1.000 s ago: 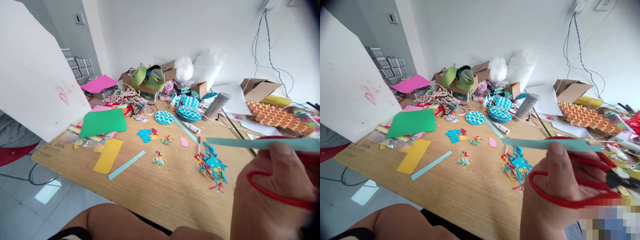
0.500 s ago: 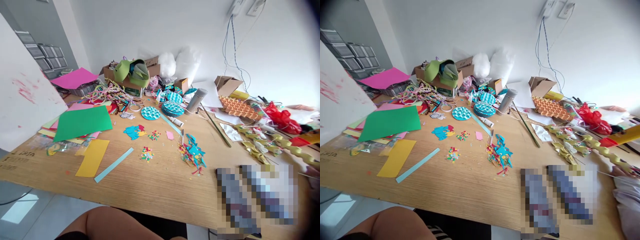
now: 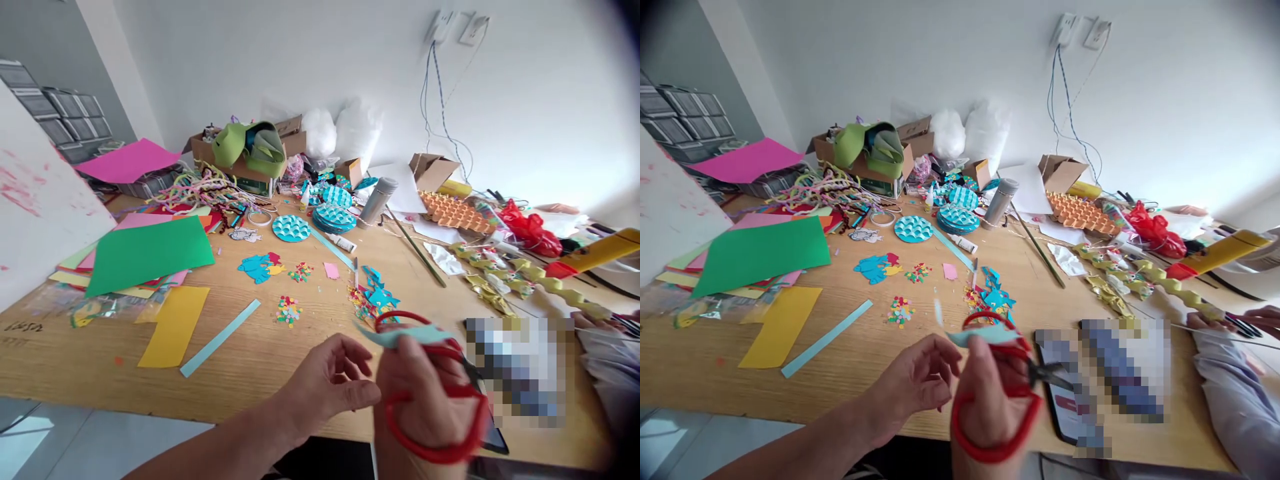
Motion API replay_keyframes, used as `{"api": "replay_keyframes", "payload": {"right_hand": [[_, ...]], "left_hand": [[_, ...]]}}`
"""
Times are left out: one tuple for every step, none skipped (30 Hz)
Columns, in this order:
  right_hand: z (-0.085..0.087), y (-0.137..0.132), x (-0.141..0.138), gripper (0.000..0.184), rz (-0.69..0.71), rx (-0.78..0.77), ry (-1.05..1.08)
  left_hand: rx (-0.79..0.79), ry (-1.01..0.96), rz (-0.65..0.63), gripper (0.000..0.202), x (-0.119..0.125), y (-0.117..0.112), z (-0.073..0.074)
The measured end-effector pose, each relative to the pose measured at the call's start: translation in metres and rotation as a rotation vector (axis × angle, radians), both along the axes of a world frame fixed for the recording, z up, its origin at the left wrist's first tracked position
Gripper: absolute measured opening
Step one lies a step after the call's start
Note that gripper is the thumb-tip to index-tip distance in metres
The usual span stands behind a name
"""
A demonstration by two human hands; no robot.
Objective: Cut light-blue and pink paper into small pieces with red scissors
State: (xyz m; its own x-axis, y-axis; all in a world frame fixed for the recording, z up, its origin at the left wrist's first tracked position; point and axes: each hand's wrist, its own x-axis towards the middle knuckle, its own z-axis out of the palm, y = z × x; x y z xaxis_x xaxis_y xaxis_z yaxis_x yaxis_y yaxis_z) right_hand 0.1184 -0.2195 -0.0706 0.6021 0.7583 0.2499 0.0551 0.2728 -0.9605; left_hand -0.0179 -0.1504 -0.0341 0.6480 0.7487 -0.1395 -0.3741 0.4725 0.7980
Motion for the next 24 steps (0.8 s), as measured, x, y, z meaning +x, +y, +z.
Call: {"api": "replay_keyframes", "payload": {"right_hand": [[0.014,0.025,-0.02,0.014,0.037,-0.006,0.11],[0.025,0.045,-0.038,0.012,0.015,0.063,0.195],[0.033,0.059,-0.053,0.012,0.038,0.081,0.246],[0.038,0.067,-0.064,0.012,0.027,0.08,0.283],[0.038,0.07,-0.071,0.011,0.009,0.085,0.312],[0.035,0.07,-0.074,0.012,0.016,0.073,0.335],[0.03,0.068,-0.074,0.013,0.034,0.056,0.35],[0.024,0.066,-0.073,0.014,0.057,0.046,0.353],[0.018,0.064,-0.07,0.014,0.076,0.045,0.35],[0.012,0.062,-0.066,0.015,0.078,0.051,0.342],[0.008,0.062,-0.063,0.015,0.059,0.062,0.323],[0.005,0.061,-0.059,0.015,0.033,0.062,0.293],[0.004,0.061,-0.056,0.015,0.01,0.048,0.252],[0.005,0.06,-0.053,0.015,0.003,0.019,0.204],[0.006,0.06,-0.051,0.015,0.015,-0.022,0.152],[0.007,0.059,-0.05,0.016,0.041,-0.066,0.104],[0.009,0.057,-0.049,0.017,0.068,-0.105,0.064],[0.011,0.056,-0.048,0.018,0.088,-0.133,0.036],[0.013,0.056,-0.049,0.019,0.099,-0.148,0.017],[0.014,0.055,-0.049,0.02,0.106,-0.151,0.009],[0.014,0.055,-0.05,0.02,0.116,-0.146,0.011],[0.015,0.056,-0.051,0.021,0.134,-0.137,0.018],[0.015,0.057,-0.052,0.022,0.153,-0.13,0.028],[0.015,0.058,-0.051,0.022,0.165,-0.129,0.037]], "left_hand": [[0.031,-0.029,0.068,0.051,-0.001,0.003,-0.006],[0.043,-0.046,0.149,0.05,-0.002,0.005,-0.013],[0.04,-0.045,0.224,0.046,-0.003,0.007,-0.018],[0.024,-0.036,0.298,0.042,-0.004,0.009,-0.023],[0.005,-0.022,0.368,0.039,-0.005,0.01,-0.026],[-0.01,-0.009,0.43,0.038,-0.006,0.012,-0.028],[-0.013,-0.004,0.483,0.036,-0.007,0.013,-0.029],[0.0,-0.005,0.525,0.032,-0.007,0.015,-0.029],[0.023,-0.005,0.555,0.026,-0.008,0.017,-0.029],[0.045,-0.004,0.579,0.019,-0.009,0.019,-0.029],[0.055,-0.001,0.595,0.016,-0.01,0.021,-0.029],[0.056,0.006,0.606,0.016,-0.011,0.022,-0.03],[0.043,0.011,0.617,0.016,-0.012,0.023,-0.03],[0.026,0.013,0.624,0.017,-0.014,0.024,-0.03],[0.008,0.009,0.63,0.017,-0.015,0.024,-0.03],[-0.005,0.003,0.633,0.018,-0.016,0.024,-0.03],[-0.013,-0.004,0.63,0.019,-0.018,0.024,-0.029],[-0.015,-0.01,0.616,0.02,-0.018,0.024,-0.028],[-0.009,-0.012,0.584,0.021,-0.018,0.023,-0.027],[0.004,-0.007,0.539,0.022,-0.018,0.023,-0.027],[0.022,0.005,0.488,0.024,-0.017,0.023,-0.026],[0.044,0.023,0.441,0.024,-0.015,0.023,-0.026],[0.064,0.047,0.408,0.024,-0.013,0.024,-0.025],[0.077,0.07,0.403,0.021,-0.011,0.026,-0.025]]}}
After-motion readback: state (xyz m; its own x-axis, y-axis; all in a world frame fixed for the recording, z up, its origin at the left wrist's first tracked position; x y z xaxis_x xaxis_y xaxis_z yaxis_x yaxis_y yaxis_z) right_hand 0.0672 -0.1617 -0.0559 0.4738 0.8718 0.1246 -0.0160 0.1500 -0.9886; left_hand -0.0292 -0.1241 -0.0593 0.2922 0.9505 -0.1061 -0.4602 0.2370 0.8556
